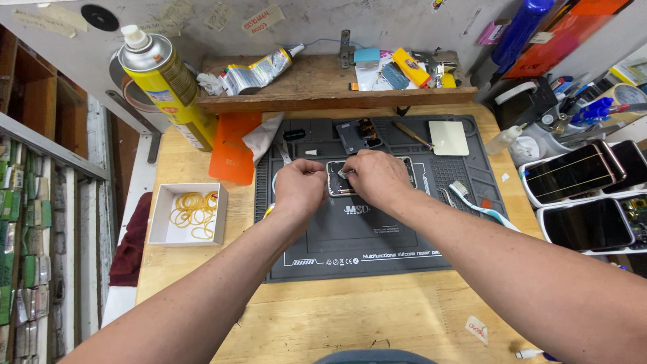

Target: The person cleans the internal components of a disassembled smartphone with a cloth, applies adhesive to the back cover, and reattaches the back cover to the phone body. The person then wipes the exterior of the reassembled phone.

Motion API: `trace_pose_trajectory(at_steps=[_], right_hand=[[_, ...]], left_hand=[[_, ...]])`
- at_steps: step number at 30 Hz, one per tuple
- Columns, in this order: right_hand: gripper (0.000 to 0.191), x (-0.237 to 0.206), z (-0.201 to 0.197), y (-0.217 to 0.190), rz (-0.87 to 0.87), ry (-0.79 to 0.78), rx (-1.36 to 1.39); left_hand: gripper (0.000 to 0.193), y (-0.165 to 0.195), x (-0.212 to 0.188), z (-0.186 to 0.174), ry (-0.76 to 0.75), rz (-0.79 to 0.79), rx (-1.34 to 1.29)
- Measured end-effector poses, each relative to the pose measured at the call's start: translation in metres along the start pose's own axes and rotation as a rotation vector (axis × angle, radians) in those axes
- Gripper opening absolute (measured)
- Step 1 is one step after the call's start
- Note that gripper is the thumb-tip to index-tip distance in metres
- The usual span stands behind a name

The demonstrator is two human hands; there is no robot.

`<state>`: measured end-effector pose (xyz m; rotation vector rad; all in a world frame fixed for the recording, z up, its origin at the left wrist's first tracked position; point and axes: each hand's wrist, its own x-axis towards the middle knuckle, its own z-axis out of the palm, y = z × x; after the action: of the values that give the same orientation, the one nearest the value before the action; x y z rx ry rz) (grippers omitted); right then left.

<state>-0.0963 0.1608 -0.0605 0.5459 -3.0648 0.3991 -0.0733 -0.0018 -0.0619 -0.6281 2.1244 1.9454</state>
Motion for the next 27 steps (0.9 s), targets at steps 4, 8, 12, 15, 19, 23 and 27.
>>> trace_pose_trajectory(at_steps=[4, 8, 12, 15, 19, 23, 27], right_hand=[[0.018, -0.01, -0.016, 0.003, 0.089, 0.057, -0.011], [0.017, -0.028, -0.037, 0.015, 0.179, 0.183, 0.15], [0.02, -0.042, -0.044, 0.033, 0.24, 0.272, 0.432], [0.02, -0.05, -0.045, 0.048, 0.519, 0.142, 0.935], [0.02, -0.056, -0.047, 0.062, 0.735, -0.022, 1.503], [0.02, -0.048, -0.039, 0.055, 0.71, -0.012, 1.355], [0.02, -0.029, -0.025, 0.035, 0.504, 0.004, 0.976]], left_hand=[[0.017, 0.005, -0.01, -0.003, -0.012, -0.052, 0.032], [0.02, 0.011, -0.015, 0.001, -0.036, -0.019, 0.07], [0.026, 0.015, -0.017, 0.001, -0.103, -0.037, 0.07], [0.028, 0.017, -0.018, 0.003, -0.135, -0.05, 0.052], [0.023, 0.017, -0.02, 0.001, -0.126, -0.092, 0.005], [0.023, 0.012, -0.021, -0.003, -0.114, -0.116, -0.01], [0.027, 0.004, -0.027, -0.007, -0.135, -0.128, -0.061]])
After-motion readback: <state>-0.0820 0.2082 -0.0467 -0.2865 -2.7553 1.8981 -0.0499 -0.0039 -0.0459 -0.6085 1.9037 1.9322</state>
